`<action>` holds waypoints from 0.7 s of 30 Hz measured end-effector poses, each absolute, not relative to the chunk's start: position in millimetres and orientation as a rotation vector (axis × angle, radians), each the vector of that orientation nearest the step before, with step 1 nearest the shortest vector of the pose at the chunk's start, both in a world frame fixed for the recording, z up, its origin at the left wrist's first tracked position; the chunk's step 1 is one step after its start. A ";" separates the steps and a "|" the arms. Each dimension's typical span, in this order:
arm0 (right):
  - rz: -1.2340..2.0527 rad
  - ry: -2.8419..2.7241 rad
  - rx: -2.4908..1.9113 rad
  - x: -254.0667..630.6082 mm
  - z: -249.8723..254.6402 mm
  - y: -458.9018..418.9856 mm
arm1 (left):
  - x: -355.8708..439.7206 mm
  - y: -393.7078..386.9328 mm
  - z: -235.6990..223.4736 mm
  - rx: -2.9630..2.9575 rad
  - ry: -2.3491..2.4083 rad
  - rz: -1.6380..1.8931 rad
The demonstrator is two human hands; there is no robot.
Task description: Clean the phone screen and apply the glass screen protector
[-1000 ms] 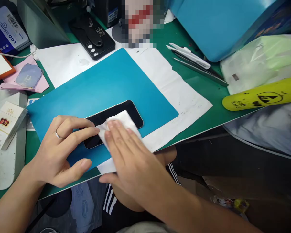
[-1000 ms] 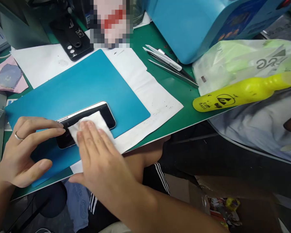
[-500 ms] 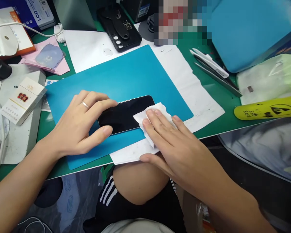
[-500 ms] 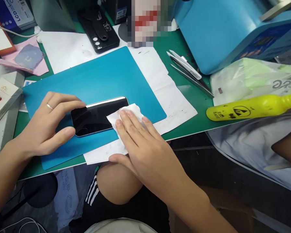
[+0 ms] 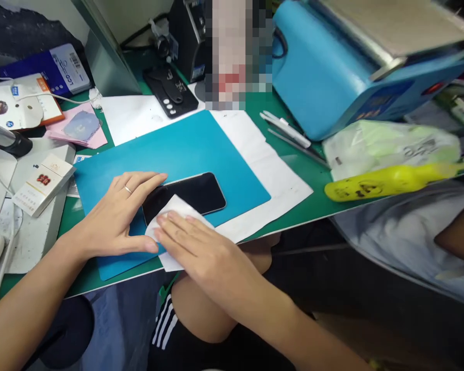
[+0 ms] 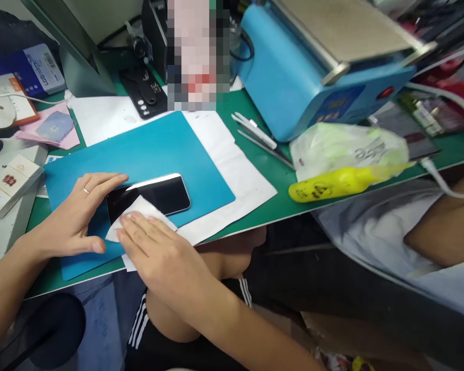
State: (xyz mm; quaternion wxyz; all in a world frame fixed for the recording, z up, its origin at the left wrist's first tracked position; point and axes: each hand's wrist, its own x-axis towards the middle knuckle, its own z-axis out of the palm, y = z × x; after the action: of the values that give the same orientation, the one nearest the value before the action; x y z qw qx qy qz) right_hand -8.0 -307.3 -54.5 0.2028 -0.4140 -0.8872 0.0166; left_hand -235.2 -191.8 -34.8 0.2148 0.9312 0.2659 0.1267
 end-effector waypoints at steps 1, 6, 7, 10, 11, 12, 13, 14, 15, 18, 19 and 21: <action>0.080 -2.469 -1.110 -5.3 -53.2 -306.4 | -235.8 -191.1 -35.5 2.558 0.750 0.345; 0.253 -2.458 -1.065 37.1 -54.4 -293.7 | -235.3 -191.3 -39.2 2.431 0.805 0.398; 0.242 -2.466 -1.107 46.5 -56.7 -290.2 | -235.1 -191.6 -39.9 2.424 0.791 0.424; 0.183 -2.477 -1.149 63.3 -65.2 -284.1 | -235.4 -193.1 -42.1 2.440 0.803 0.467; 0.174 -2.484 -1.146 64.0 -67.5 -283.9 | -236.0 -194.0 -42.8 2.458 0.817 0.466; 0.167 -2.493 -1.141 62.2 -69.1 -284.4 | -236.8 -195.0 -43.4 2.480 0.825 0.458; 0.157 -2.497 -1.137 58.4 -70.2 -285.4 | -237.7 -195.9 -44.0 2.503 0.823 0.449; 0.142 -2.497 -1.133 53.1 -71.0 -286.6 | -238.7 -196.8 -44.5 2.523 0.812 0.437; 0.131 -2.501 -1.124 46.7 -71.7 -287.9 | -239.4 -197.5 -45.0 2.536 0.795 0.426; 0.164 -2.516 -1.035 25.8 -73.2 -290.6 | -240.4 -198.8 -45.8 2.520 0.781 0.416; 0.188 -2.515 -0.993 20.0 -73.5 -291.1 | -240.2 -199.1 -45.9 2.506 0.785 0.414; 0.251 -2.489 -0.913 13.1 -73.3 -291.4 | -239.3 -199.6 -46.0 2.482 0.780 0.414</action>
State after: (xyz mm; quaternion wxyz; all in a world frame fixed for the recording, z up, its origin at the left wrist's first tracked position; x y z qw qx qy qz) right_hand 13.1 -291.4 -73.3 0.2368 -0.3331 -0.9081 0.0916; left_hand -239.3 -199.6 -46.0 0.2511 0.9120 0.2866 0.1522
